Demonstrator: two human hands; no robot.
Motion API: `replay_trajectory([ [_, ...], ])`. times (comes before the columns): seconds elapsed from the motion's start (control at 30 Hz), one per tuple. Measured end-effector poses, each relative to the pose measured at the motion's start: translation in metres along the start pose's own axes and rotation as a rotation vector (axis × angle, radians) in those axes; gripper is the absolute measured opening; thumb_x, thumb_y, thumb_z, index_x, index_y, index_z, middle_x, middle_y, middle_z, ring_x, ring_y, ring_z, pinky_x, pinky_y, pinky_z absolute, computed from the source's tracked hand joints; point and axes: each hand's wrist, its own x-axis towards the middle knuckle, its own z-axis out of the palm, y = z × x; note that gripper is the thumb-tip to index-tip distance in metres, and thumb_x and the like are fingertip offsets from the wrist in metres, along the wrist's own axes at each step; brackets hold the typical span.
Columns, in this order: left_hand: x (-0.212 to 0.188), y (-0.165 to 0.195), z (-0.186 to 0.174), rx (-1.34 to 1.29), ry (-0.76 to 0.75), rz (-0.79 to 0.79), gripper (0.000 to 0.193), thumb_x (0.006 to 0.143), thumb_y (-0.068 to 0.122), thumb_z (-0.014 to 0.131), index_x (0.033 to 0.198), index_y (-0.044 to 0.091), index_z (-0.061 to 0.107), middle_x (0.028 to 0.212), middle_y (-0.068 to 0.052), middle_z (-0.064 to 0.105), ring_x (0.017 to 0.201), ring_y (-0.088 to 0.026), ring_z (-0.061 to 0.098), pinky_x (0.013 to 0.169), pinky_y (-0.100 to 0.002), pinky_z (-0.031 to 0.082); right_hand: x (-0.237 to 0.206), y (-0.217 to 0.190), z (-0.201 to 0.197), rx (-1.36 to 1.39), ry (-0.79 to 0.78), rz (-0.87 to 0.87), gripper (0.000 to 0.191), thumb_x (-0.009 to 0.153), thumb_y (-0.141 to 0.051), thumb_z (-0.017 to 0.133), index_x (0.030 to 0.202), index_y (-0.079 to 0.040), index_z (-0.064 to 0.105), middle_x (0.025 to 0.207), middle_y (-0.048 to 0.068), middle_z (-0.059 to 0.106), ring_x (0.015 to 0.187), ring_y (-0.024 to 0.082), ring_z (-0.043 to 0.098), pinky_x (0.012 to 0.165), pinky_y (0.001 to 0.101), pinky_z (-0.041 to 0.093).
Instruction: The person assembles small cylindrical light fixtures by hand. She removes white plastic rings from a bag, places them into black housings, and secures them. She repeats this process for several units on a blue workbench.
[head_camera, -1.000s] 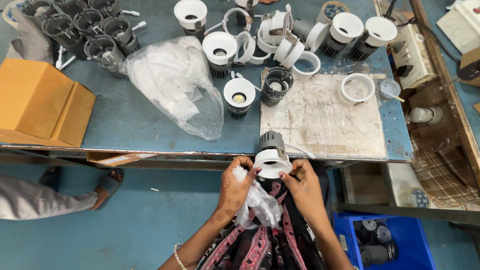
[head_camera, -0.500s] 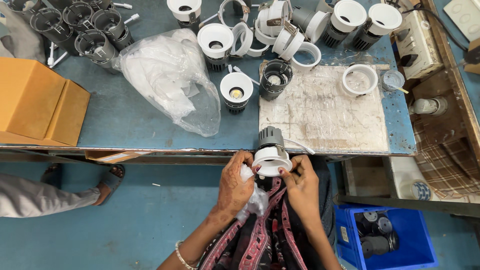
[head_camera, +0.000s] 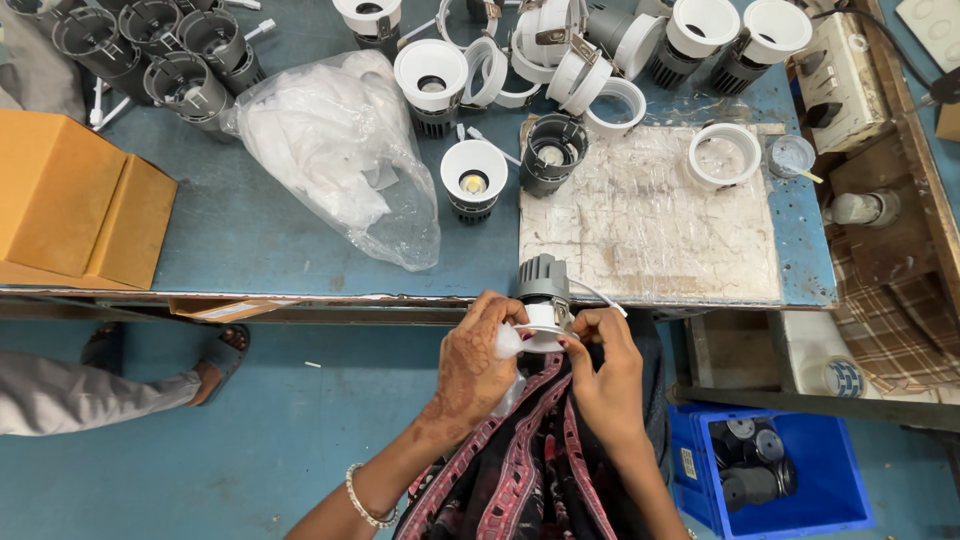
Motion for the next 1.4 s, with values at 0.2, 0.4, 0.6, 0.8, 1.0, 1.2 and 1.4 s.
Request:
replay_trajectory([
  [0.2,0.001,0.000,0.009,0.029,0.095,-0.043,0.020,0.084,0.000,0.063,0.102,0.007,0.062,0.104,-0.005,0.065,0.085,-0.029,0.072,0.071,-0.041,0.056,0.001,-0.009,0.011,-0.142,0.072,-0.081,0.015,0.089,0.007,0.067,0.099,0.002,0.056,0.092,0.015,0.057,0.080,0.029,0.059,0.073,0.0347,0.049],
  [0.4,0.013,-0.007,0.002,0.084,0.044,-0.031,0.020,0.085,0.010,0.072,0.101,0.007,0.060,0.099,-0.009,0.063,0.081,-0.032,0.069,0.069,-0.043,0.051,0.004,0.004,0.009,0.028,0.079,0.019,0.013,0.095,-0.001,0.067,0.101,0.002,0.055,0.093,0.011,0.059,0.079,0.015,0.064,0.071,0.0271,0.052],
  [0.6,0.015,-0.028,0.012,-0.203,0.032,-0.259,0.033,0.090,0.032,0.078,0.095,0.005,0.060,0.076,-0.007,0.063,0.069,-0.016,0.060,0.066,-0.031,0.051,0.004,0.032,0.011,0.303,0.109,0.232,0.017,0.103,-0.011,0.067,0.103,0.001,0.054,0.091,0.004,0.059,0.082,0.007,0.054,0.072,0.0225,0.046],
  [0.8,0.004,-0.045,0.023,-0.368,0.049,-0.305,0.028,0.085,0.025,0.080,0.096,0.005,0.064,0.082,-0.002,0.068,0.071,-0.010,0.062,0.069,-0.028,0.053,-0.010,0.038,0.013,0.495,0.065,0.243,0.021,0.098,-0.007,0.067,0.107,0.001,0.049,0.099,0.009,0.065,0.092,0.012,0.065,0.082,0.0255,0.055],
  [1.0,-0.007,-0.040,0.036,-0.176,0.186,-0.065,0.024,0.086,0.008,0.079,0.097,0.002,0.058,0.088,-0.009,0.065,0.082,-0.020,0.065,0.077,-0.034,0.053,-0.012,0.031,0.026,0.600,0.046,0.314,0.019,0.097,0.002,0.062,0.107,0.003,0.046,0.106,0.017,0.065,0.094,0.019,0.071,0.079,0.0345,0.064],
  [1.2,-0.009,-0.034,0.042,-0.107,0.199,-0.057,0.025,0.080,-0.012,0.060,0.101,0.001,0.057,0.093,-0.015,0.062,0.086,-0.032,0.065,0.077,-0.038,0.052,-0.009,0.032,0.031,0.499,0.050,0.277,0.017,0.095,0.006,0.059,0.104,0.002,0.046,0.106,0.017,0.065,0.093,0.017,0.071,0.075,0.0325,0.066],
  [1.4,-0.005,-0.040,0.025,-0.090,0.055,-0.042,0.021,0.089,0.006,0.077,0.097,0.002,0.058,0.088,-0.012,0.065,0.082,-0.027,0.065,0.076,-0.038,0.052,-0.008,0.040,0.026,0.414,0.025,0.270,0.016,0.097,-0.002,0.063,0.099,0.002,0.047,0.097,0.015,0.070,0.085,0.017,0.073,0.070,0.0284,0.062],
])
